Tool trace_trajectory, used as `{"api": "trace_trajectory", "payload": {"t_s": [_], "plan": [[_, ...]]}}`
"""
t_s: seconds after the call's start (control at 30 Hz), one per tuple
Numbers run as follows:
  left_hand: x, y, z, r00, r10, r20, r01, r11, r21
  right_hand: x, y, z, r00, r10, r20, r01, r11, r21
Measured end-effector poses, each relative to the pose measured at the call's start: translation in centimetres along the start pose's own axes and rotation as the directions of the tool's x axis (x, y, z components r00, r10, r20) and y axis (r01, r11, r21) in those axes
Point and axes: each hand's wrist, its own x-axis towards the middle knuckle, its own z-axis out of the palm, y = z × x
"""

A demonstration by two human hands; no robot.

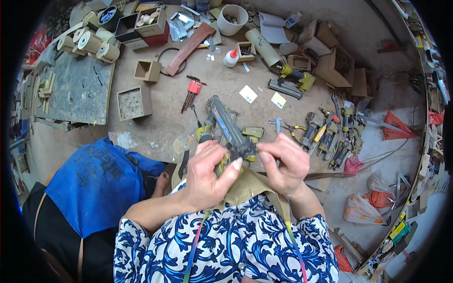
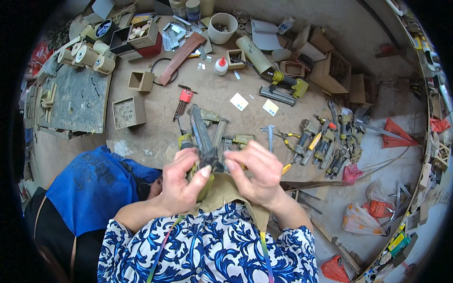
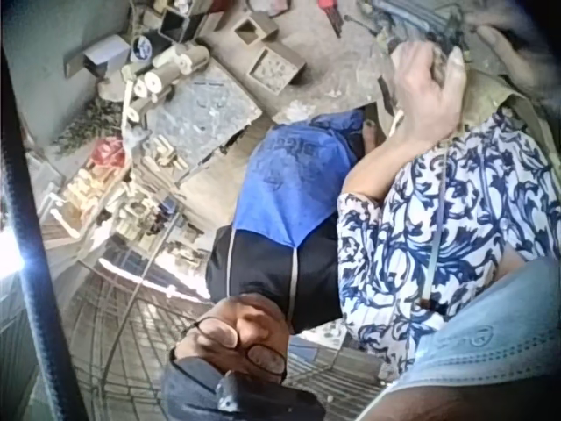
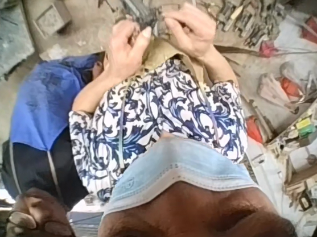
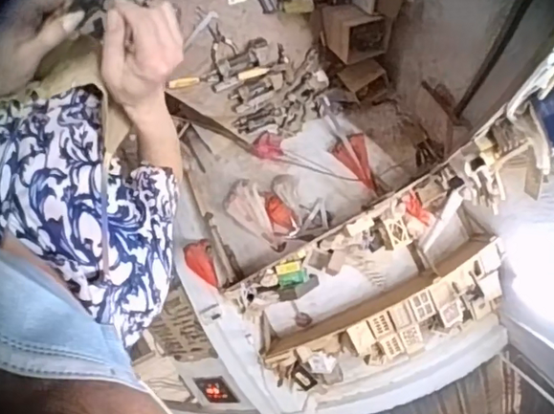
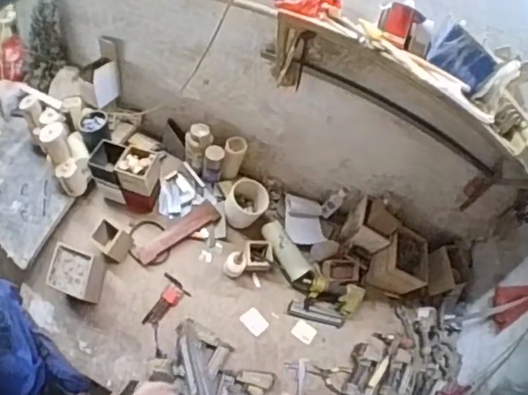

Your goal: Assemble small components using tools at a workbench in a workshop.

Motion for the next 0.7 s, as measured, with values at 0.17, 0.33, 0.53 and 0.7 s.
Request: {"api": "trace_trajectory", "payload": {"t_s": [0.17, 0.33, 0.53, 0.7], "plan": [[0.4, 0.5, -0.9, 0.996, 0.057, 0.063, -0.056, 0.998, -0.011, -0.4, -0.5, 0.5, 0.996, -0.007, -0.083, 0.017, 0.993, 0.118], [0.3, -0.1, -0.5, 0.997, 0.037, 0.071, -0.034, 0.998, -0.046, -0.1, -0.8, 0.2, 0.984, 0.181, -0.009, -0.178, 0.974, 0.139], [0.2, -1.4, 0.2, 0.991, -0.097, 0.089, 0.113, 0.972, -0.206, 0.7, 1.8, 0.4, 0.924, 0.376, 0.065, -0.380, 0.924, 0.044], [0.4, -1.5, 0.1, 0.984, -0.155, 0.090, 0.167, 0.975, -0.145, -1.0, 4.3, 1.3, 0.861, 0.467, 0.204, -0.499, 0.852, 0.158]]}}
